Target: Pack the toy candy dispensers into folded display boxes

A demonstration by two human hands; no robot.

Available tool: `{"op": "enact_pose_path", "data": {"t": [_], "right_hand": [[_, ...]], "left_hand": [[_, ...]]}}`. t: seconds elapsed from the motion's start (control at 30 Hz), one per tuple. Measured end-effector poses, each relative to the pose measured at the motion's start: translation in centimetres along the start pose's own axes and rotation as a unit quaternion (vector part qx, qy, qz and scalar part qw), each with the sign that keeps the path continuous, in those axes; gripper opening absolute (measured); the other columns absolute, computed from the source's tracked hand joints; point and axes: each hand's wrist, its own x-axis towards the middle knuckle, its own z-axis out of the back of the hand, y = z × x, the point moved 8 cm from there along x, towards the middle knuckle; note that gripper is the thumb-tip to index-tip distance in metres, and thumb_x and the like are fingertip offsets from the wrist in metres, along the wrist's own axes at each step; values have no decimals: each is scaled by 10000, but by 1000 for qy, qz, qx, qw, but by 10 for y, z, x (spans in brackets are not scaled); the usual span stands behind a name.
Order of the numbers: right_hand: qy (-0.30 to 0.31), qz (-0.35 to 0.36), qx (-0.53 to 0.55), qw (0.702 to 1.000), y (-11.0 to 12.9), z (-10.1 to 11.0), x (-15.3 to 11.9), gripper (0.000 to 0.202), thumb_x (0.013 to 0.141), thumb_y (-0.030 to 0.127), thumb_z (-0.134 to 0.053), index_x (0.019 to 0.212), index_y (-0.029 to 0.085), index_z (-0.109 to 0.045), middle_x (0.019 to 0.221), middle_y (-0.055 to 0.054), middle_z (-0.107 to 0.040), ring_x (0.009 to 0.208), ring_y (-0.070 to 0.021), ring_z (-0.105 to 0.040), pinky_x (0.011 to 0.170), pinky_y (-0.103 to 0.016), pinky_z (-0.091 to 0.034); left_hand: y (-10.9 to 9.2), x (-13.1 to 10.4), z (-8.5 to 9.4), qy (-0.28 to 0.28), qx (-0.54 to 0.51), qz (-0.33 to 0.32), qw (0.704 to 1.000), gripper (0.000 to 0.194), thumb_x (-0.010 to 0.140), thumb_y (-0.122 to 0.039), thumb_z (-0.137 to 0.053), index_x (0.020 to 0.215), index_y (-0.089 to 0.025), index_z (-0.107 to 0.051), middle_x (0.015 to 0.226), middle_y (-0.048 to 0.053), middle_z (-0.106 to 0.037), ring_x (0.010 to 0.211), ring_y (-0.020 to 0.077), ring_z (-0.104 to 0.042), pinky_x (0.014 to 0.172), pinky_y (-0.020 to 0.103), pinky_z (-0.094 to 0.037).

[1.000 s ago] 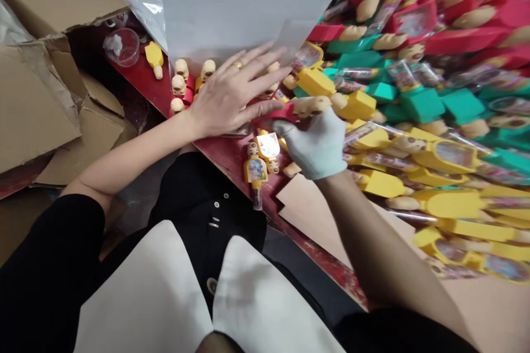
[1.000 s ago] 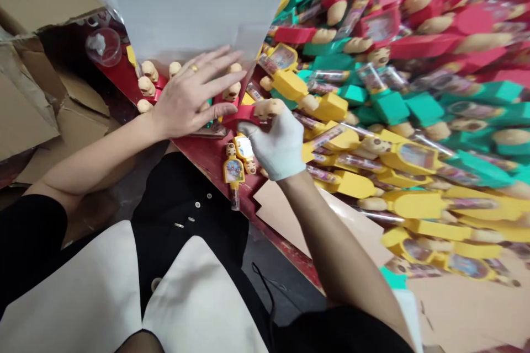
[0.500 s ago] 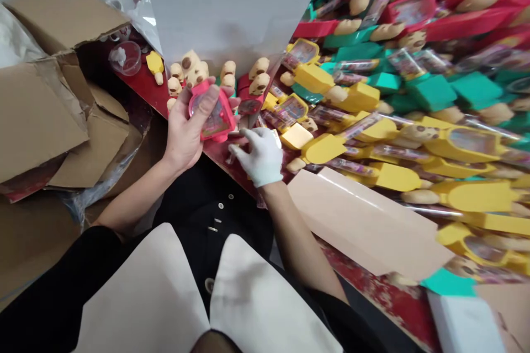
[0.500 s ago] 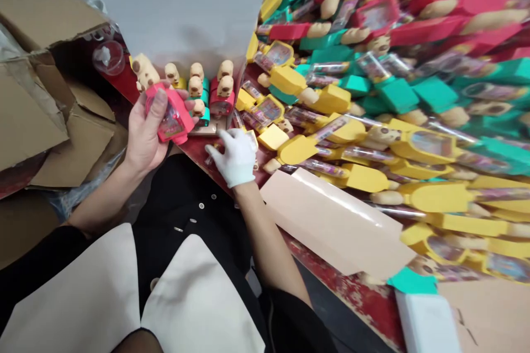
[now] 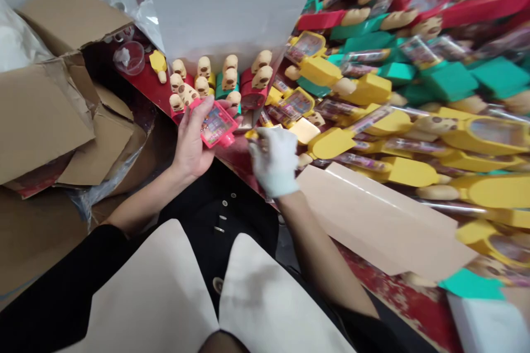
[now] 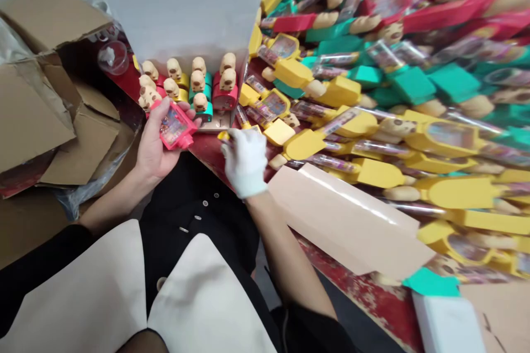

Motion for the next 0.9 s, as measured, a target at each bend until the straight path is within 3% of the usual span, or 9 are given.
{"op": "enact_pose_path", "data": {"t": [0.1, 0.2, 0.37, 0.57, 0.67, 0.73, 0.83, 0.9], "right_hand": [[-67, 9, 135, 989, 23, 49, -21, 384, 1021, 406, -389, 1351, 252, -510, 1093, -110, -625, 919, -232, -629, 858, -426, -545], [-78, 13, 100, 992, 51, 76, -33, 384, 995, 487, -493, 1295, 272, -599, 1066, -112, -661, 928, -254, -656, 860, -411, -560], [-113, 25, -29, 993, 68, 87, -38, 438, 1001, 546, -485, 1263, 245, -667, 1007, -128, -698, 932, -271, -688, 734, -363, -533], [-120, 100, -125, 980, 83, 101, -44, 405, 996, 516, -545, 1189, 197, -702, 847, -75, -696, 726, -174, -661, 543, -289, -355], [-108, 81, -17, 991, 90, 112, -38, 403, 972, 538, -581, 1024, 168, -732, 708, -41, -634, 604, -130, -576, 522, -267, -330], [-44, 15, 135, 990, 85, 105, -30, 456, 983, 577, -534, 887, 168, -712, 614, -11, -553, 524, -104, -488, 506, -246, -341], [50, -64, 317, 945, 77, 78, -23, 577, 1011, 638, -408, 736, 175, -614, 523, 23, -413, 449, -91, -368, 472, -241, -352], [12, -53, 313, 948, 70, 74, -19, 576, 956, 713, -459, 796, 182, -611, 596, 3, -486, 523, -124, -465, 528, -263, -435]], "left_hand": [[0, 0, -13, -5, 6, 25, 1000, 342, 1077, -446, -338, 1111, -190, -561, 1274, 71, -698, 1325, 232, -627, 1078, 410, -570], [0, -8, -32, -22, -2, 50, 998, 348, 1100, -390, -262, 1150, -182, -537, 1294, 71, -687, 1350, 225, -606, 1093, 404, -563], [0, -27, -49, -57, -58, 45, 996, 202, 1087, -303, -324, 1010, -209, -484, 1173, 40, -705, 1273, 199, -656, 1085, 365, -562], [0, -49, -46, -66, -109, -10, 992, 180, 1052, -322, -420, 953, -207, -516, 1055, 47, -702, 1179, 214, -687, 1040, 402, -578], [-7, -58, -46, -57, -110, -80, 989, 155, 1024, -375, -518, 988, -227, -549, 1032, 33, -700, 1159, 207, -684, 1014, 387, -587], [-15, -60, -44, -57, -108, -138, 983, 177, 994, -418, -581, 1011, -245, -543, 1014, 24, -692, 1102, 196, -694, 979, 363, -596], [-21, -50, -42, -42, -84, -186, 978, 244, 973, -474, -609, 1014, -252, -518, 966, 17, -676, 1014, 185, -703, 924, 345, -603], [-18, -40, -39, -31, -63, -183, 981, 257, 984, -493, -584, 1011, -249, -506, 956, 18, -665, 995, 186, -701, 904, 353, -604]]}}
